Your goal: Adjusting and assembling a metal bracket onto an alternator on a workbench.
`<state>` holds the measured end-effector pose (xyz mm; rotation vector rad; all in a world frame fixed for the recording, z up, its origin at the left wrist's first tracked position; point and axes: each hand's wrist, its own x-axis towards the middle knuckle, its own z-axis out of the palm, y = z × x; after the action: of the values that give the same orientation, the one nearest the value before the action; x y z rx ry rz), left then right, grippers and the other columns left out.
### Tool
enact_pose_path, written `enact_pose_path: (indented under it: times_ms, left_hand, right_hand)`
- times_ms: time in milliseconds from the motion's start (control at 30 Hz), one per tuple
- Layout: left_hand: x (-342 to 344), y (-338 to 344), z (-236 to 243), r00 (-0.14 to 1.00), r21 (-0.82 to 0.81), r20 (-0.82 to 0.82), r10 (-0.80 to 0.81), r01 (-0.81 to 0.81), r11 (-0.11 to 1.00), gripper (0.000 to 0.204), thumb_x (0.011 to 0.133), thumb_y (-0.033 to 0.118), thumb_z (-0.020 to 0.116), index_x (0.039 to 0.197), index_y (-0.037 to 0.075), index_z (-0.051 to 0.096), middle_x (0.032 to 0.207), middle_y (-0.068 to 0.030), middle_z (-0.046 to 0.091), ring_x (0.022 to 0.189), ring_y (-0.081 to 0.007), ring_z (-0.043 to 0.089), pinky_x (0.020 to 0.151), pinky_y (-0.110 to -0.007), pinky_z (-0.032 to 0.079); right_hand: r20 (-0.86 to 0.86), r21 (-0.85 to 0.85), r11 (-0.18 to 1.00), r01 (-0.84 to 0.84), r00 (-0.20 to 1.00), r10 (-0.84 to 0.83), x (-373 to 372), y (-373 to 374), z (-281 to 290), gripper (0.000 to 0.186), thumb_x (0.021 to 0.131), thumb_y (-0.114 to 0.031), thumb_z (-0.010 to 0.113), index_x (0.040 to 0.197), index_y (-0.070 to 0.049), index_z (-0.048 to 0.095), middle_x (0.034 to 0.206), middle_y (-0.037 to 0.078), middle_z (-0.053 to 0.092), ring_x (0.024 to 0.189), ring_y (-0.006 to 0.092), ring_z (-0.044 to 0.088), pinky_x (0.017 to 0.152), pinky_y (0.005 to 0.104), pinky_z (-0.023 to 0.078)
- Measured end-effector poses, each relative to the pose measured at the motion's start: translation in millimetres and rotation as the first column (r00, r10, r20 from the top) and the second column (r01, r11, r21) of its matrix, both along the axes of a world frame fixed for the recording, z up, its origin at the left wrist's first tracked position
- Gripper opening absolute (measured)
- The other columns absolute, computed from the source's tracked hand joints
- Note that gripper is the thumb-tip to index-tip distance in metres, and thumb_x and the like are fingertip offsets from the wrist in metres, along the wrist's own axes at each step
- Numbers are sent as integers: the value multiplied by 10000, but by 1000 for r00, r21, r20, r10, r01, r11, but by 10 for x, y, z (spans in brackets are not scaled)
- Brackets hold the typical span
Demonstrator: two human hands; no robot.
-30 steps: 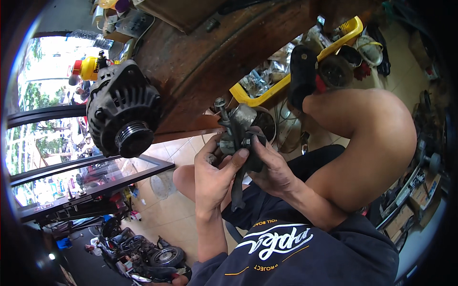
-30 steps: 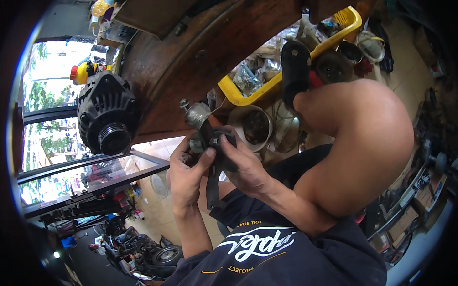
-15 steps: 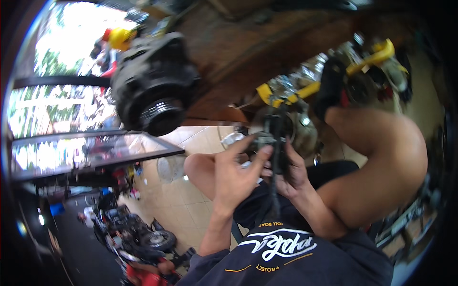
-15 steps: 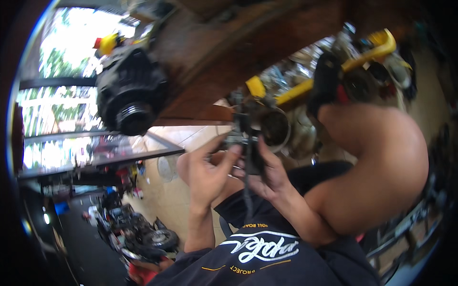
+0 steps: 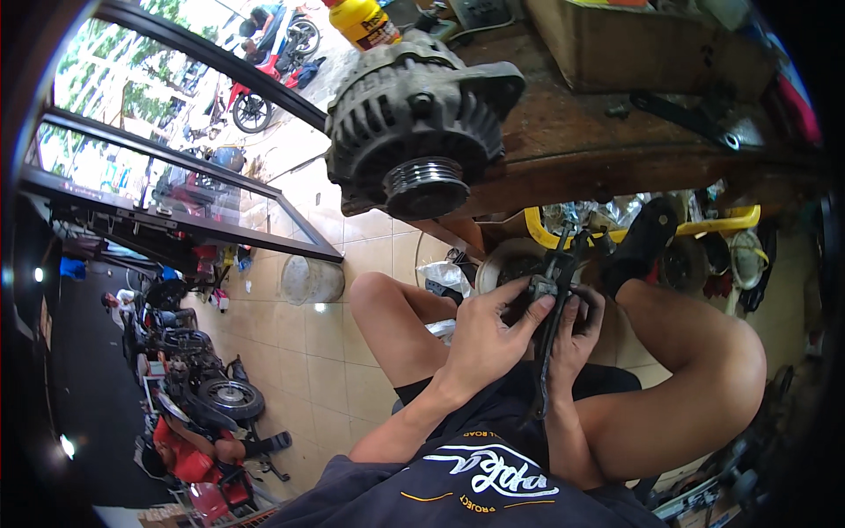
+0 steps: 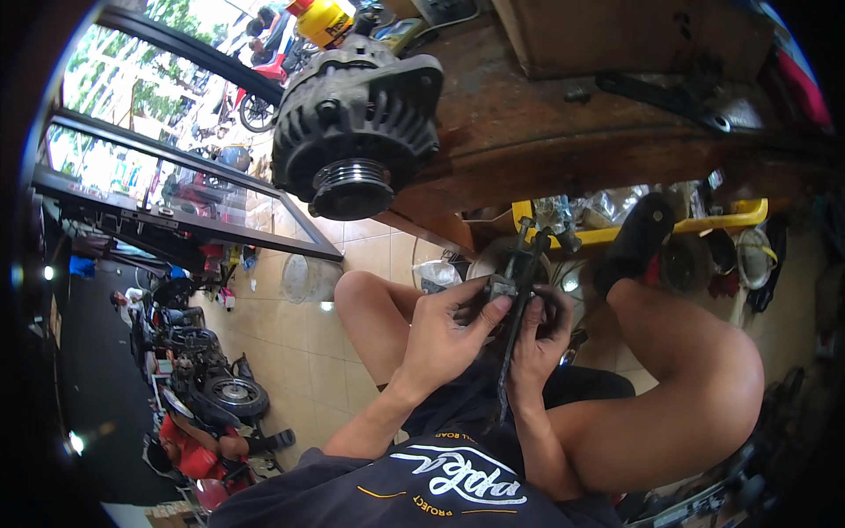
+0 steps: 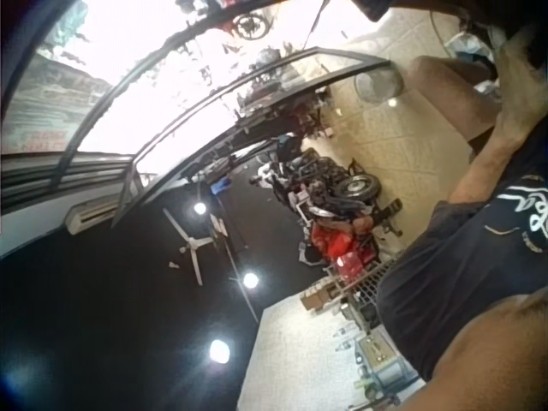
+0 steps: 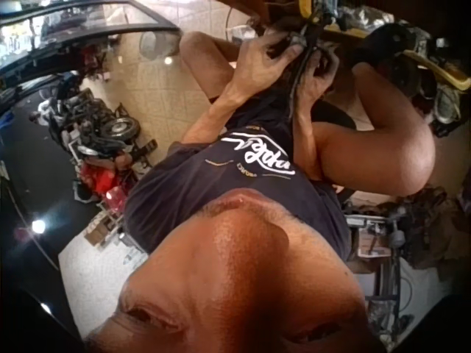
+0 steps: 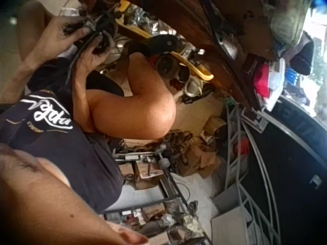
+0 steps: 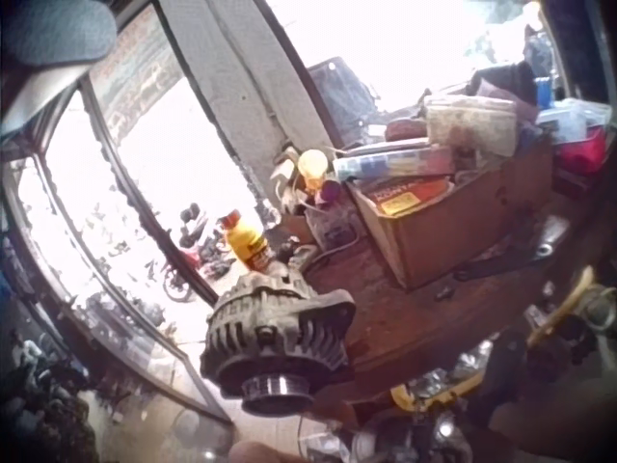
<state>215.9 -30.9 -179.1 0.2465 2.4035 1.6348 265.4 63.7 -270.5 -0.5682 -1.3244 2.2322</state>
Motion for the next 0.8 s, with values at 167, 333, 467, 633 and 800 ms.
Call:
enact_pose_path:
  times_ms: [167, 333, 467, 633, 800]
  left_hand:
    - [-68, -75, 103, 997, -159, -81, 10, -23, 987, 354, 939, 223, 742, 1117, -78, 690, 888, -191, 742, 800, -178, 730, 722, -288, 553]
    - [-114, -239, 159, 983, -57, -183, -31, 21, 998, 427, 916, 268, 769, 1152, -78, 686, 913, -215, 735, 816, -227, 747, 715, -304, 562]
    - [-116, -252, 282, 989, -7, -139, -49, 49, 999, 432, 904, 286, 760, 1157, -58, 696, 907, -230, 717, 790, -319, 720, 696, -351, 549]
    - [-17, -175, 258, 964, -34, -266, -26, 18, 999, 328, 944, 262, 684, 1123, -11, 721, 875, -182, 688, 785, -376, 676, 685, -415, 529]
    - [20, -126, -81, 903, -40, -424, 64, -89, 995, 319, 874, 214, 762, 1107, -3, 749, 907, -159, 721, 751, -327, 680, 676, -381, 536]
  right_hand:
    - [56, -107, 987, -117, 991, 123, -19, 117, 66, 210, 1016, -149, 650, 1157, -5, 591, 1020, 41, 665, 914, 85, 625, 799, 222, 501]
    - [-113, -246, 916, -317, 948, 297, 50, 231, -47, 379, 945, -113, 735, 1259, -17, 545, 1169, 106, 652, 929, 163, 682, 737, 250, 600]
    - [-155, -73, 953, -295, 947, 281, 70, 236, -189, 438, 967, -175, 715, 1337, -59, 512, 1223, 81, 639, 1013, 180, 674, 824, 291, 592]
    - [-129, -334, 915, -225, 973, 192, -37, 13, -6, 515, 992, -221, 686, 1412, -79, 423, 1210, 92, 633, 969, 183, 680, 740, 290, 600]
    - [-137, -401, 840, -367, 930, 341, 19, -51, -80, 511, 1012, -247, 650, 1433, -111, 395, 1170, 94, 629, 899, 182, 673, 662, 284, 585]
